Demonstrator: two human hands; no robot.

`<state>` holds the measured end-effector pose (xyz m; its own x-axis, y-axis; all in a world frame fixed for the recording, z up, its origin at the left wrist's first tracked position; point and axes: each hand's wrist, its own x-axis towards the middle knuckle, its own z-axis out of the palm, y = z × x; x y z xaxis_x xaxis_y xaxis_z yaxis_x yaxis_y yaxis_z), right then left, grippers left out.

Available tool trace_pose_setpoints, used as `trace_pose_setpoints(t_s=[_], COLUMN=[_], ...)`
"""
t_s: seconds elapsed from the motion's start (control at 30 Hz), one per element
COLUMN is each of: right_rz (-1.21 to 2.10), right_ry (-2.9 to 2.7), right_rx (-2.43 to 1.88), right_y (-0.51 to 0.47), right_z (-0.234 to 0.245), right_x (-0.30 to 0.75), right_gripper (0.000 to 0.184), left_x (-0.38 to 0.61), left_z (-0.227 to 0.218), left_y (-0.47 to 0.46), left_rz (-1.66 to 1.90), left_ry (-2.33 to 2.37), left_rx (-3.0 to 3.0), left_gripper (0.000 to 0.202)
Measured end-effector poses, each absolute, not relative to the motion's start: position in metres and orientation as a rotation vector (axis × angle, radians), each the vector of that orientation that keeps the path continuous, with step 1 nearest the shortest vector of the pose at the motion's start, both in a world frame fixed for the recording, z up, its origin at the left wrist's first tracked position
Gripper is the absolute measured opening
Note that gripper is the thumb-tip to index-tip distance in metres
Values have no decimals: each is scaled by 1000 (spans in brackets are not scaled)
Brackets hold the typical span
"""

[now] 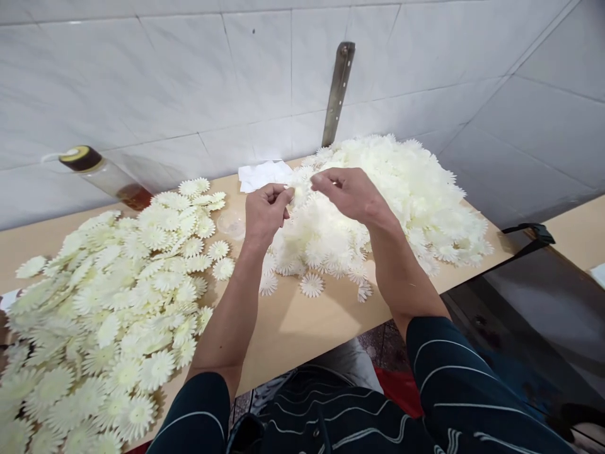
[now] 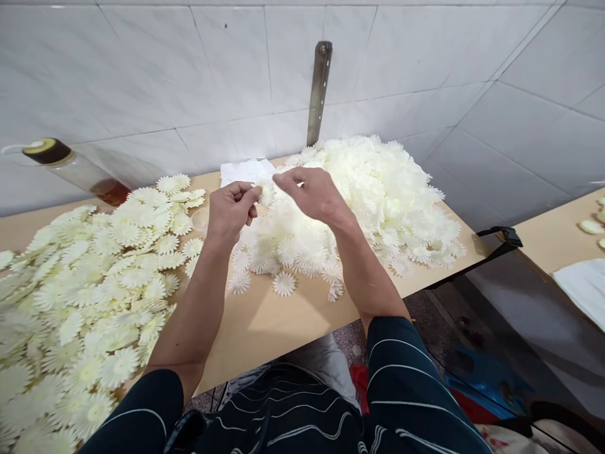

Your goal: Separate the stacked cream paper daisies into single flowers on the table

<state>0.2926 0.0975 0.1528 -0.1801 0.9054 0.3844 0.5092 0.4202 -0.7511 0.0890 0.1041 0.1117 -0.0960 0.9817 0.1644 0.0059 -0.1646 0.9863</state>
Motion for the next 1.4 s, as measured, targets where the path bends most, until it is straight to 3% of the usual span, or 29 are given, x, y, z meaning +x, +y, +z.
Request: trace_pose_setpoints(t_s=[0.17,0.4,0.8,1.03,1.2,1.4], right_rz=[739,786,657,872,938,693], right_ry=[-1856,-1768,-1842,-1834,-1841,-1798], right_rx=[-1158,-1153,-1189,-1164,-1201,-1382], right_y=[98,102,96,99,98,101], right_z=[149,140,149,148,155,160], right_x=[275,280,280,280,295,322], right_gripper=[72,65,73,83,69,38], left_x=[95,93,98,92,84,84], left_z=[112,111,115,118,120,120], left_y=[96,94,93,95,98,98], left_rz=[1456,1504,1389,1301,1467,1482], left_ry=[1214,1194,1088,1030,1072,1190], left_rx=[1397,1561,1365,1154,1175,1281], left_gripper=[17,19,38,40,34,22])
